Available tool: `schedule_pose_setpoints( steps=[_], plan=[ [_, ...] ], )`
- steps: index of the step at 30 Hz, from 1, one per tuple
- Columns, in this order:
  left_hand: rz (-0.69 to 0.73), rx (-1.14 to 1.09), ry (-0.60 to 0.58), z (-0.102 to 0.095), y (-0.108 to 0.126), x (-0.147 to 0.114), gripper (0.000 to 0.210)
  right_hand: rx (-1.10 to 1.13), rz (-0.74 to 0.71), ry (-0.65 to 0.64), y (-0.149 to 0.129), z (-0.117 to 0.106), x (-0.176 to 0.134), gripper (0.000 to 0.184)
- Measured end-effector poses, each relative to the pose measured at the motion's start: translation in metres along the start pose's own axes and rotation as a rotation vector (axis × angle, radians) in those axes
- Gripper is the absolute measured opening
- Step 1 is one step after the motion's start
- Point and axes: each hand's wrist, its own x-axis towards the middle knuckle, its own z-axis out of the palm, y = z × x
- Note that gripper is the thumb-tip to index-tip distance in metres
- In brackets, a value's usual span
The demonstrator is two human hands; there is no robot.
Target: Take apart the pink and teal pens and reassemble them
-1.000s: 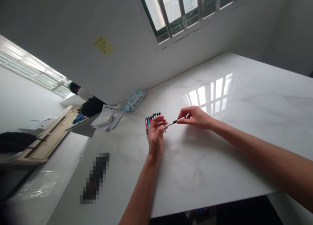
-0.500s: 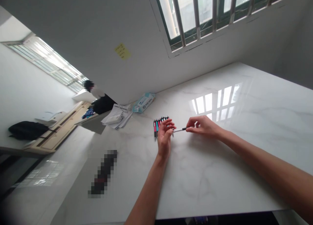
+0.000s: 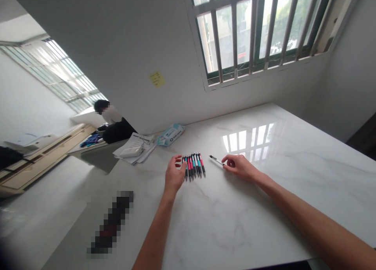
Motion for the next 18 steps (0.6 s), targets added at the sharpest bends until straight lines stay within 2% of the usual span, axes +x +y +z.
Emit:
schedule_pose_setpoints(
  steps=[3, 7, 15, 18],
  plan=[
    [-0.020, 0.164, 0.040, -0.017, -0.020, 0.011, 0.032, -0.005, 0.034, 0.026, -0.002, 0.008, 0.003, 0.041],
    [-0.063, 0.213, -0.019, -0.015, -0.043, 0.008, 0.031, -0.094, 0.053, 0.014, -0.015, 0.024, 0.013, 0.042],
    [0.051, 0.107, -0.099, -0.005, -0.047, 0.000, 0.030, -0.319, 0.195, -0.082, -0.066, 0.061, 0.060, 0.035],
    [0.037, 0.043, -0.073, -0.004, -0.052, 0.002, 0.029, -0.360, 0.251, -0.054, -0.081, 0.073, 0.070, 0.046]
  ],
)
